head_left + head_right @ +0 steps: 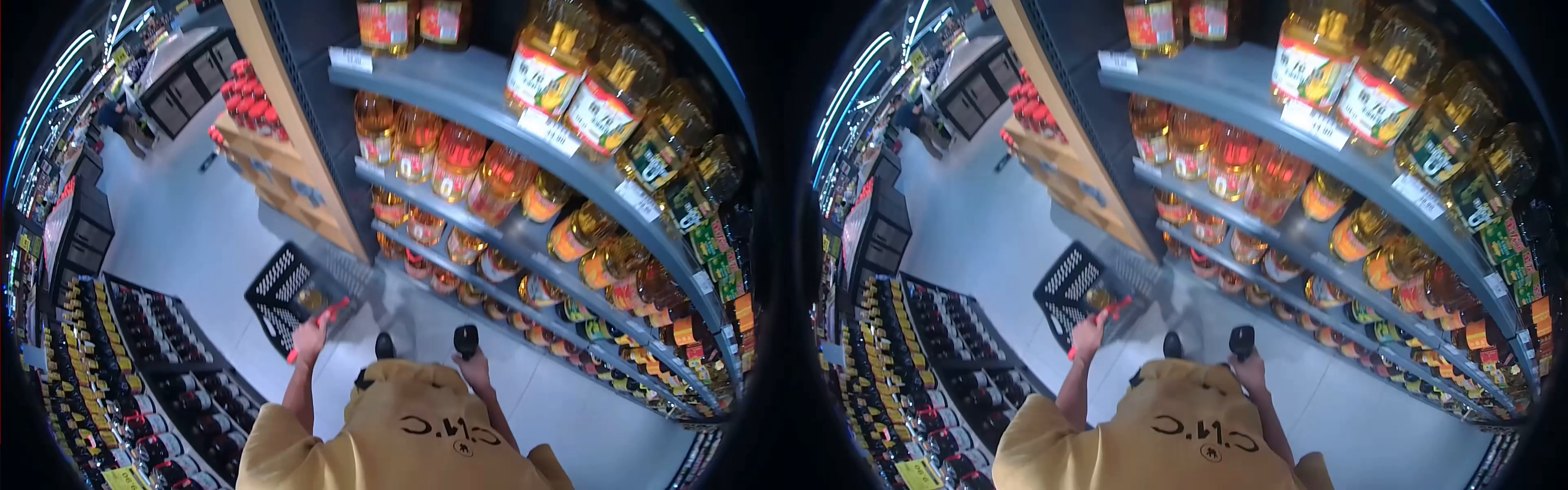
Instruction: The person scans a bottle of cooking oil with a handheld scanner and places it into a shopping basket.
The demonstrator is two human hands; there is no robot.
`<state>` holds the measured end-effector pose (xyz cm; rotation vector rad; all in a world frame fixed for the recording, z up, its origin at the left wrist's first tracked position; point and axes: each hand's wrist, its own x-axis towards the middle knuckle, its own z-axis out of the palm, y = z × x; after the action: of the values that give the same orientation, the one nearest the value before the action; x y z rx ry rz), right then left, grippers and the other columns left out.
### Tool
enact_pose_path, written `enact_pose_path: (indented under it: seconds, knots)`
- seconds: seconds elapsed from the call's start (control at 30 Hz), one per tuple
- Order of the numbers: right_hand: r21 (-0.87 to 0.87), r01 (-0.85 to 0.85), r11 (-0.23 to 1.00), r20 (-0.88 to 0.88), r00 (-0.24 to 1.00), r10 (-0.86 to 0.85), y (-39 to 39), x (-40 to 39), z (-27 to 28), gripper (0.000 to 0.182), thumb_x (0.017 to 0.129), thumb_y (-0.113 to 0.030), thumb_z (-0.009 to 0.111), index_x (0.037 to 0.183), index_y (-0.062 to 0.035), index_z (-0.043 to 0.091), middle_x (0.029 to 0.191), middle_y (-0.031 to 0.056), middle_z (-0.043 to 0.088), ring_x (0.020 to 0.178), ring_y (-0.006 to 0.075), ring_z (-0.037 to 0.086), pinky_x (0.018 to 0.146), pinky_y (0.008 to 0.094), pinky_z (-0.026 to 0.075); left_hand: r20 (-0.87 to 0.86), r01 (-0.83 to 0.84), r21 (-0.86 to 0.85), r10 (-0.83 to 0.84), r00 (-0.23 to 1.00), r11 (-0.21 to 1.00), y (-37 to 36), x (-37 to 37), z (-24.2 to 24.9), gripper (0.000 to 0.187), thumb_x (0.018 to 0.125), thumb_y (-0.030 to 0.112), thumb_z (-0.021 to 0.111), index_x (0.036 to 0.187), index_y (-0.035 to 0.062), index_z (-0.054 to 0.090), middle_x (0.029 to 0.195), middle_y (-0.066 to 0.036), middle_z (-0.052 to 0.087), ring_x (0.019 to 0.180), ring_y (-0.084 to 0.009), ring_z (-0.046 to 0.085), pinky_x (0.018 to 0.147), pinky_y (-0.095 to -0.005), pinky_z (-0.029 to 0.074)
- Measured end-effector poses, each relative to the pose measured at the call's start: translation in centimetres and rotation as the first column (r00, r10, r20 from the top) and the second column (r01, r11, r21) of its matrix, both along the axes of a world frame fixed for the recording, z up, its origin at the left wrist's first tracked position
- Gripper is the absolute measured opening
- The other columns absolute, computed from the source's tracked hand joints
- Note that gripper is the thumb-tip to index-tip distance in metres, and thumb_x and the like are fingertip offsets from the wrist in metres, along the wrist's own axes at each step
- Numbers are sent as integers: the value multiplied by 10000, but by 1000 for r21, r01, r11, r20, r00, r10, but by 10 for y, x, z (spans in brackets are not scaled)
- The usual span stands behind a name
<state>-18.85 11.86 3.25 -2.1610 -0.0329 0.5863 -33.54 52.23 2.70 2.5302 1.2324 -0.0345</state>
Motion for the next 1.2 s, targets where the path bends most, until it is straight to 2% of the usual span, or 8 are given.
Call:
enact_pose_path:
  seconds: [0.03,0.17,0.33,0.6,0.7,0.8,0.9,1.2]
  knots:
    - [-17,-4,1000,-27,1000,4,6,2,18,498,749,-239,785,1139,6,599,975,157,700,902,262,671,809,374,510,-6,-15,-2,15,1000,1000,-2,1,1,652,955,611,379,851,48,691,761,-256,669,757,-436,668,708,-525,515]
    - [-58,-1,998,-106,994,-5,19,2,33,505,756,-246,766,1153,14,593,1005,181,696,924,287,671,831,383,502,-56,-28,-9,28,998,1000,0,2,-2,640,951,615,384,864,53,677,756,-240,676,734,-429,673,683,-529,516]
    - [-127,-46,991,-116,993,31,21,0,19,510,754,-238,768,1167,3,591,1031,181,698,958,298,672,853,382,502,-61,-27,18,28,998,999,0,1,-2,618,949,611,400,828,65,661,729,-224,672,712,-420,671,658,-517,520]
    - [-171,-60,983,-139,990,36,34,-2,16,513,746,-239,777,1169,-10,600,1032,175,702,969,302,678,858,385,509,46,-3,57,0,999,998,3,-1,-13,573,935,587,468,766,67,641,647,-205,643,615,-400,653,582,-495,508]
    - [-209,-114,971,-110,990,93,38,-3,13,528,763,-309,745,1172,-17,583,999,189,705,951,348,681,839,410,517,33,-16,48,15,999,999,3,0,-8,581,935,588,466,758,61,637,651,-204,645,614,-395,656,584,-495,509]
    - [-240,-131,962,-124,987,104,44,-3,14,515,764,-307,742,1161,-15,590,992,187,707,945,346,683,834,407,518,24,-18,14,18,1000,1000,5,-1,-10,598,931,604,451,772,58,638,673,-208,656,640,-396,666,596,-504,518]
    - [-211,-99,973,-158,985,66,54,-4,18,524,743,-254,778,1174,-12,603,1028,175,705,966,298,682,855,382,512,22,-10,-5,11,1000,1000,7,-2,-13,596,932,604,449,774,59,632,677,-211,656,642,-402,664,596,-512,513]
    - [-181,-102,978,-120,990,81,65,-5,13,522,747,-234,777,1178,-1,597,1023,177,709,969,301,687,860,375,514,79,-5,-36,7,997,999,7,-3,-8,546,941,552,479,769,58,636,637,-206,636,628,-409,648,599,-505,498]
